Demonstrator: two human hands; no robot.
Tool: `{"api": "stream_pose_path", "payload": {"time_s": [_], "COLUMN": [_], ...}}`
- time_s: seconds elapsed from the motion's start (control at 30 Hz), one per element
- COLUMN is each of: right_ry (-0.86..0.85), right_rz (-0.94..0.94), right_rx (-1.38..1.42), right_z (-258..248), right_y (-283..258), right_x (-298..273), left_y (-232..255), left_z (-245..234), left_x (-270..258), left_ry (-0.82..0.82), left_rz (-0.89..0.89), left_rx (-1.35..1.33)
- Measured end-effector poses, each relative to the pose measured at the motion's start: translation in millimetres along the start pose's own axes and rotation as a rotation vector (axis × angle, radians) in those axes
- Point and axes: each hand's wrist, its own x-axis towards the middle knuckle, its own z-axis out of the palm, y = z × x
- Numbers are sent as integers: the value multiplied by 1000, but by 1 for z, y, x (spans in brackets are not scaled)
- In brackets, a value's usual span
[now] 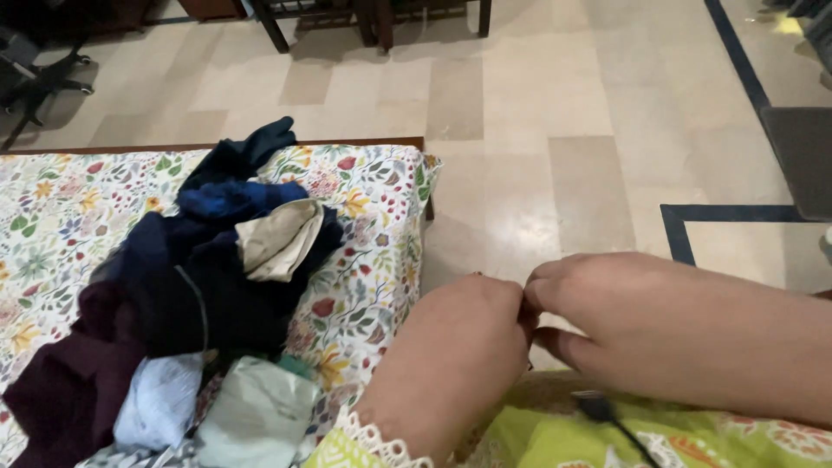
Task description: The person retrieves sunglasses, a charger, and a packaged cable from a cabinet drawer and a desk, placing each item into a backpack.
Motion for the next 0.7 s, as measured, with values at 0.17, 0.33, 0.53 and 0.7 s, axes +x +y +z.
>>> {"api": "stream_pose_path", "payload": {"time_s": [0.17, 0.33, 0.53, 0.7], "right_ry": [-47, -54, -26, -86], "right_rz": [27, -12, -12, 225], "right_rx": [68, 148, 164, 141], "right_z": [-27, -48, -77, -148], "right_y": [35, 64, 115, 119], "right_x": [18, 45, 98, 141], "left_y": [12, 11, -4, -23], "left_z": [-4, -11, -23, -49], "left_x": [46, 95, 178, 254], "left_ry": [-97, -165, -181, -141], "left_rz": [-42, -66, 33, 160], "left_rx": [-6, -32, -4, 42]}}
